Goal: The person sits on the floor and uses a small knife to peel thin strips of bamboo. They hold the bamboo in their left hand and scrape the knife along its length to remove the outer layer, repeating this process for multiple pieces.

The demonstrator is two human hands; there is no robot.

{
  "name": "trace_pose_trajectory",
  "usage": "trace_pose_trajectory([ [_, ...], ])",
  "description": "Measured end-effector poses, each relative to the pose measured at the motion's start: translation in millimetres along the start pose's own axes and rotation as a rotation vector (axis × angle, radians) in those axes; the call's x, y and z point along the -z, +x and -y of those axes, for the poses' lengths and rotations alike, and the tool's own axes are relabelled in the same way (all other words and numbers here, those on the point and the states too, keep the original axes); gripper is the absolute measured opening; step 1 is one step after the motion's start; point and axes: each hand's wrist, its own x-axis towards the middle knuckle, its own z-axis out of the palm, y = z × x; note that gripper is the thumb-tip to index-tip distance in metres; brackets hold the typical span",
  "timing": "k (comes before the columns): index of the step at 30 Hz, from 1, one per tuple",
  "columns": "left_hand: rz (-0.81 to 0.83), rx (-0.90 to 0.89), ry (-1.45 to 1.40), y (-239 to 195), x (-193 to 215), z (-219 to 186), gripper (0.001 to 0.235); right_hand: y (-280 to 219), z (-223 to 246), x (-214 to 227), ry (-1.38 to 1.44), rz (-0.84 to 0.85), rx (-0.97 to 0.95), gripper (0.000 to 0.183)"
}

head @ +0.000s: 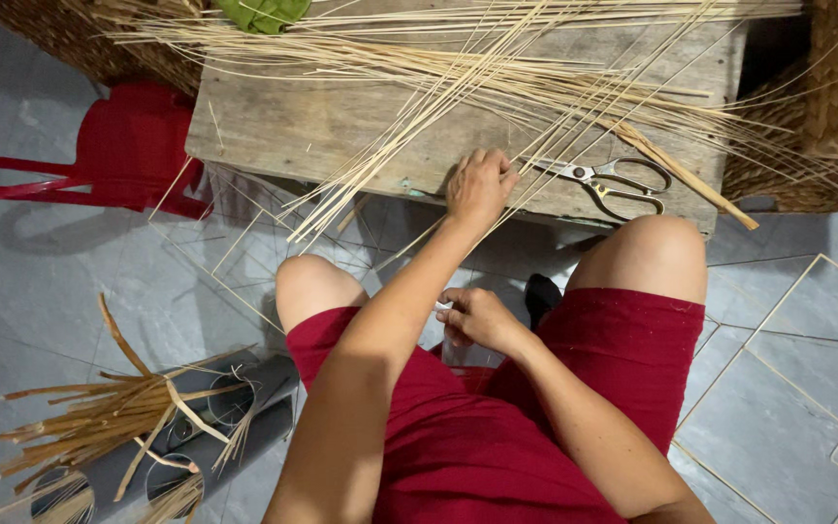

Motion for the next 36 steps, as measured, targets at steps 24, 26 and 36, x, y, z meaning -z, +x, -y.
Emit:
trace_pose_trajectory([
  [24, 0.100, 0.156, -0.442, -4, 41, 6, 0.020, 0, -3, 9, -0.058, -0.068, 0.068, 0.014],
  [26, 0.157, 0.287, -0.575, -11, 56, 6, 0.021, 0, -2, 8, 0.031, -0.029, 0.071, 0.011],
  [36, 0.196, 0.514, -0.896, -93, 160, 18, 0.023, -40, 36, 22, 0.031, -0.044, 0.000, 0.043],
])
